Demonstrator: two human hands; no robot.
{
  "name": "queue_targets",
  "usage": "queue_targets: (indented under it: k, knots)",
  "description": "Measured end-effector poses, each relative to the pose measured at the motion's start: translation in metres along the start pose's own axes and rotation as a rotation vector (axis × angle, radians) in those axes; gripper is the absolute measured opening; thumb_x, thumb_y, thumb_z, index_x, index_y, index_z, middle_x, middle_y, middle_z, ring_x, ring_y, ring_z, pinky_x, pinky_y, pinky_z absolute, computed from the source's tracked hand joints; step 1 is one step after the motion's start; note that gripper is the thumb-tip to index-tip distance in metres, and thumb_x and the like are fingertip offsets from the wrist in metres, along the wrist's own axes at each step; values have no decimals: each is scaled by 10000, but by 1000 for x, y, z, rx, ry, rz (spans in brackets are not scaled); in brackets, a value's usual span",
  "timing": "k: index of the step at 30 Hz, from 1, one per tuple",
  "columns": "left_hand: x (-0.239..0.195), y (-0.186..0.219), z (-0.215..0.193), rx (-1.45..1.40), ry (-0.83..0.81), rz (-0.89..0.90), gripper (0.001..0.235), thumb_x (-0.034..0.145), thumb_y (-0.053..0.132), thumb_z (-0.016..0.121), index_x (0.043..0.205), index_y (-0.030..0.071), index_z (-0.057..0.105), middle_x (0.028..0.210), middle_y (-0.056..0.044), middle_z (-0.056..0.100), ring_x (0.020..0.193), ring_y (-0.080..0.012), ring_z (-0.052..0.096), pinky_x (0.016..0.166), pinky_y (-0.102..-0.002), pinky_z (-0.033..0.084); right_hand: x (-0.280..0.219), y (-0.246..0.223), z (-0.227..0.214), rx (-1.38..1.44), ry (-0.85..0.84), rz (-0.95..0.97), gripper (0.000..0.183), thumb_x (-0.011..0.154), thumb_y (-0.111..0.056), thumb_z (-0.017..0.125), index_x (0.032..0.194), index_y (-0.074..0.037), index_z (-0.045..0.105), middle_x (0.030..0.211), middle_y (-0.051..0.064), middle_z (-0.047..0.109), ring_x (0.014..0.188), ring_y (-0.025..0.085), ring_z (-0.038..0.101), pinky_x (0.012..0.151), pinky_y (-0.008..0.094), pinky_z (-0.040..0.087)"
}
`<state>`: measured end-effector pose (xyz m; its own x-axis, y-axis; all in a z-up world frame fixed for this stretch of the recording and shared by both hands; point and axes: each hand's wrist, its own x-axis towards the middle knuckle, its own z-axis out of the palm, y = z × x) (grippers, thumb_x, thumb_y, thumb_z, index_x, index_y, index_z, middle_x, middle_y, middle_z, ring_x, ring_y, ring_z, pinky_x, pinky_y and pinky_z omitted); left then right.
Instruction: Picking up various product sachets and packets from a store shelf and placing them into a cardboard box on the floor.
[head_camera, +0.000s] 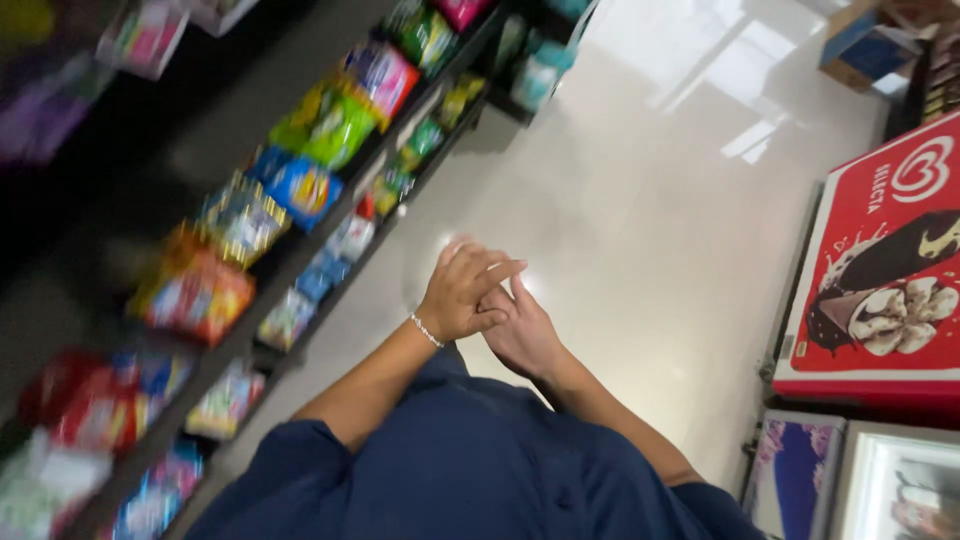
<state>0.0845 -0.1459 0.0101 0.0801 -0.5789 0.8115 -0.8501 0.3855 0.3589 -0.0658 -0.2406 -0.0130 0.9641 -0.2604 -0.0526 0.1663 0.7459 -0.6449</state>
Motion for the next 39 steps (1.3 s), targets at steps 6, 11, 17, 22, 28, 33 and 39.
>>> queue_targets:
  k: [6, 11, 17, 22, 28, 33, 39]
  knots:
    - [106, -128, 18, -220, -167, -124, 365, 999, 446, 592, 960, 109, 727, 933, -90, 730, 840, -306, 706, 740, -399, 556, 95, -104, 2, -134, 13, -30, 670, 1073, -478, 293, 1539, -5, 373, 1592, 141, 420, 1467, 217, 455, 1251, 394, 299]
    - [201, -229, 27, -177, -220, -26, 268, 947, 340, 663, 938, 82, 735, 891, -99, 725, 815, -307, 697, 714, -407, 535, 150, -184, -5, -231, 37, -107, 675, 1012, -400, 376, 1557, -4, 353, 1634, 166, 378, 1364, 283, 526, 1195, 473, 362]
    - [305, -303, 11, 58, -3, -38, 172, 915, 235, 746, 967, 81, 689, 1088, -120, 679, 1065, -342, 612, 943, -463, 497, 212, -238, -80, -162, -57, -179, 507, 1093, -347, 436, 1389, 50, 546, 1249, 185, 651, 1132, 315, 633, 1072, 459, 456]
    - [351, -366, 11, 214, 126, -164, 173, 840, 132, 755, 982, 74, 677, 1210, -145, 604, 1178, -371, 550, 1028, -484, 460, 288, -293, -133, -299, -5, -116, 388, 1056, -295, 489, 1217, 36, 612, 1110, 142, 673, 1041, 266, 630, 981, 420, 483]
    - [408, -439, 24, 272, 74, -437, 114, 968, 97, 684, 1079, 72, 682, 1220, -123, 632, 1230, -346, 573, 1102, -462, 473, 413, -408, -168, -525, -172, -190, 302, 1023, -235, 592, 1174, 23, 631, 1120, 126, 668, 1062, 247, 628, 993, 399, 487]
    - [466, -495, 18, 509, 2, -521, 618, 778, 255, 846, 1315, 73, 600, 1386, -187, 543, 1351, -422, 444, 1141, -511, 394, 525, -515, -176, -776, -428, -304, 327, 935, -186, 763, 1176, -14, 622, 1138, 106, 628, 1107, 230, 599, 998, 364, 473]
    - [494, -566, 3, 586, -281, -1124, 1436, 491, 511, 967, 1654, 252, 167, 1676, -229, 156, 1525, -489, 140, 1205, -624, 195, 682, -580, -142, -1302, -578, -700, 641, 773, -185, 916, 1315, -75, 590, 1350, 84, 560, 1291, 243, 557, 1098, 357, 477]
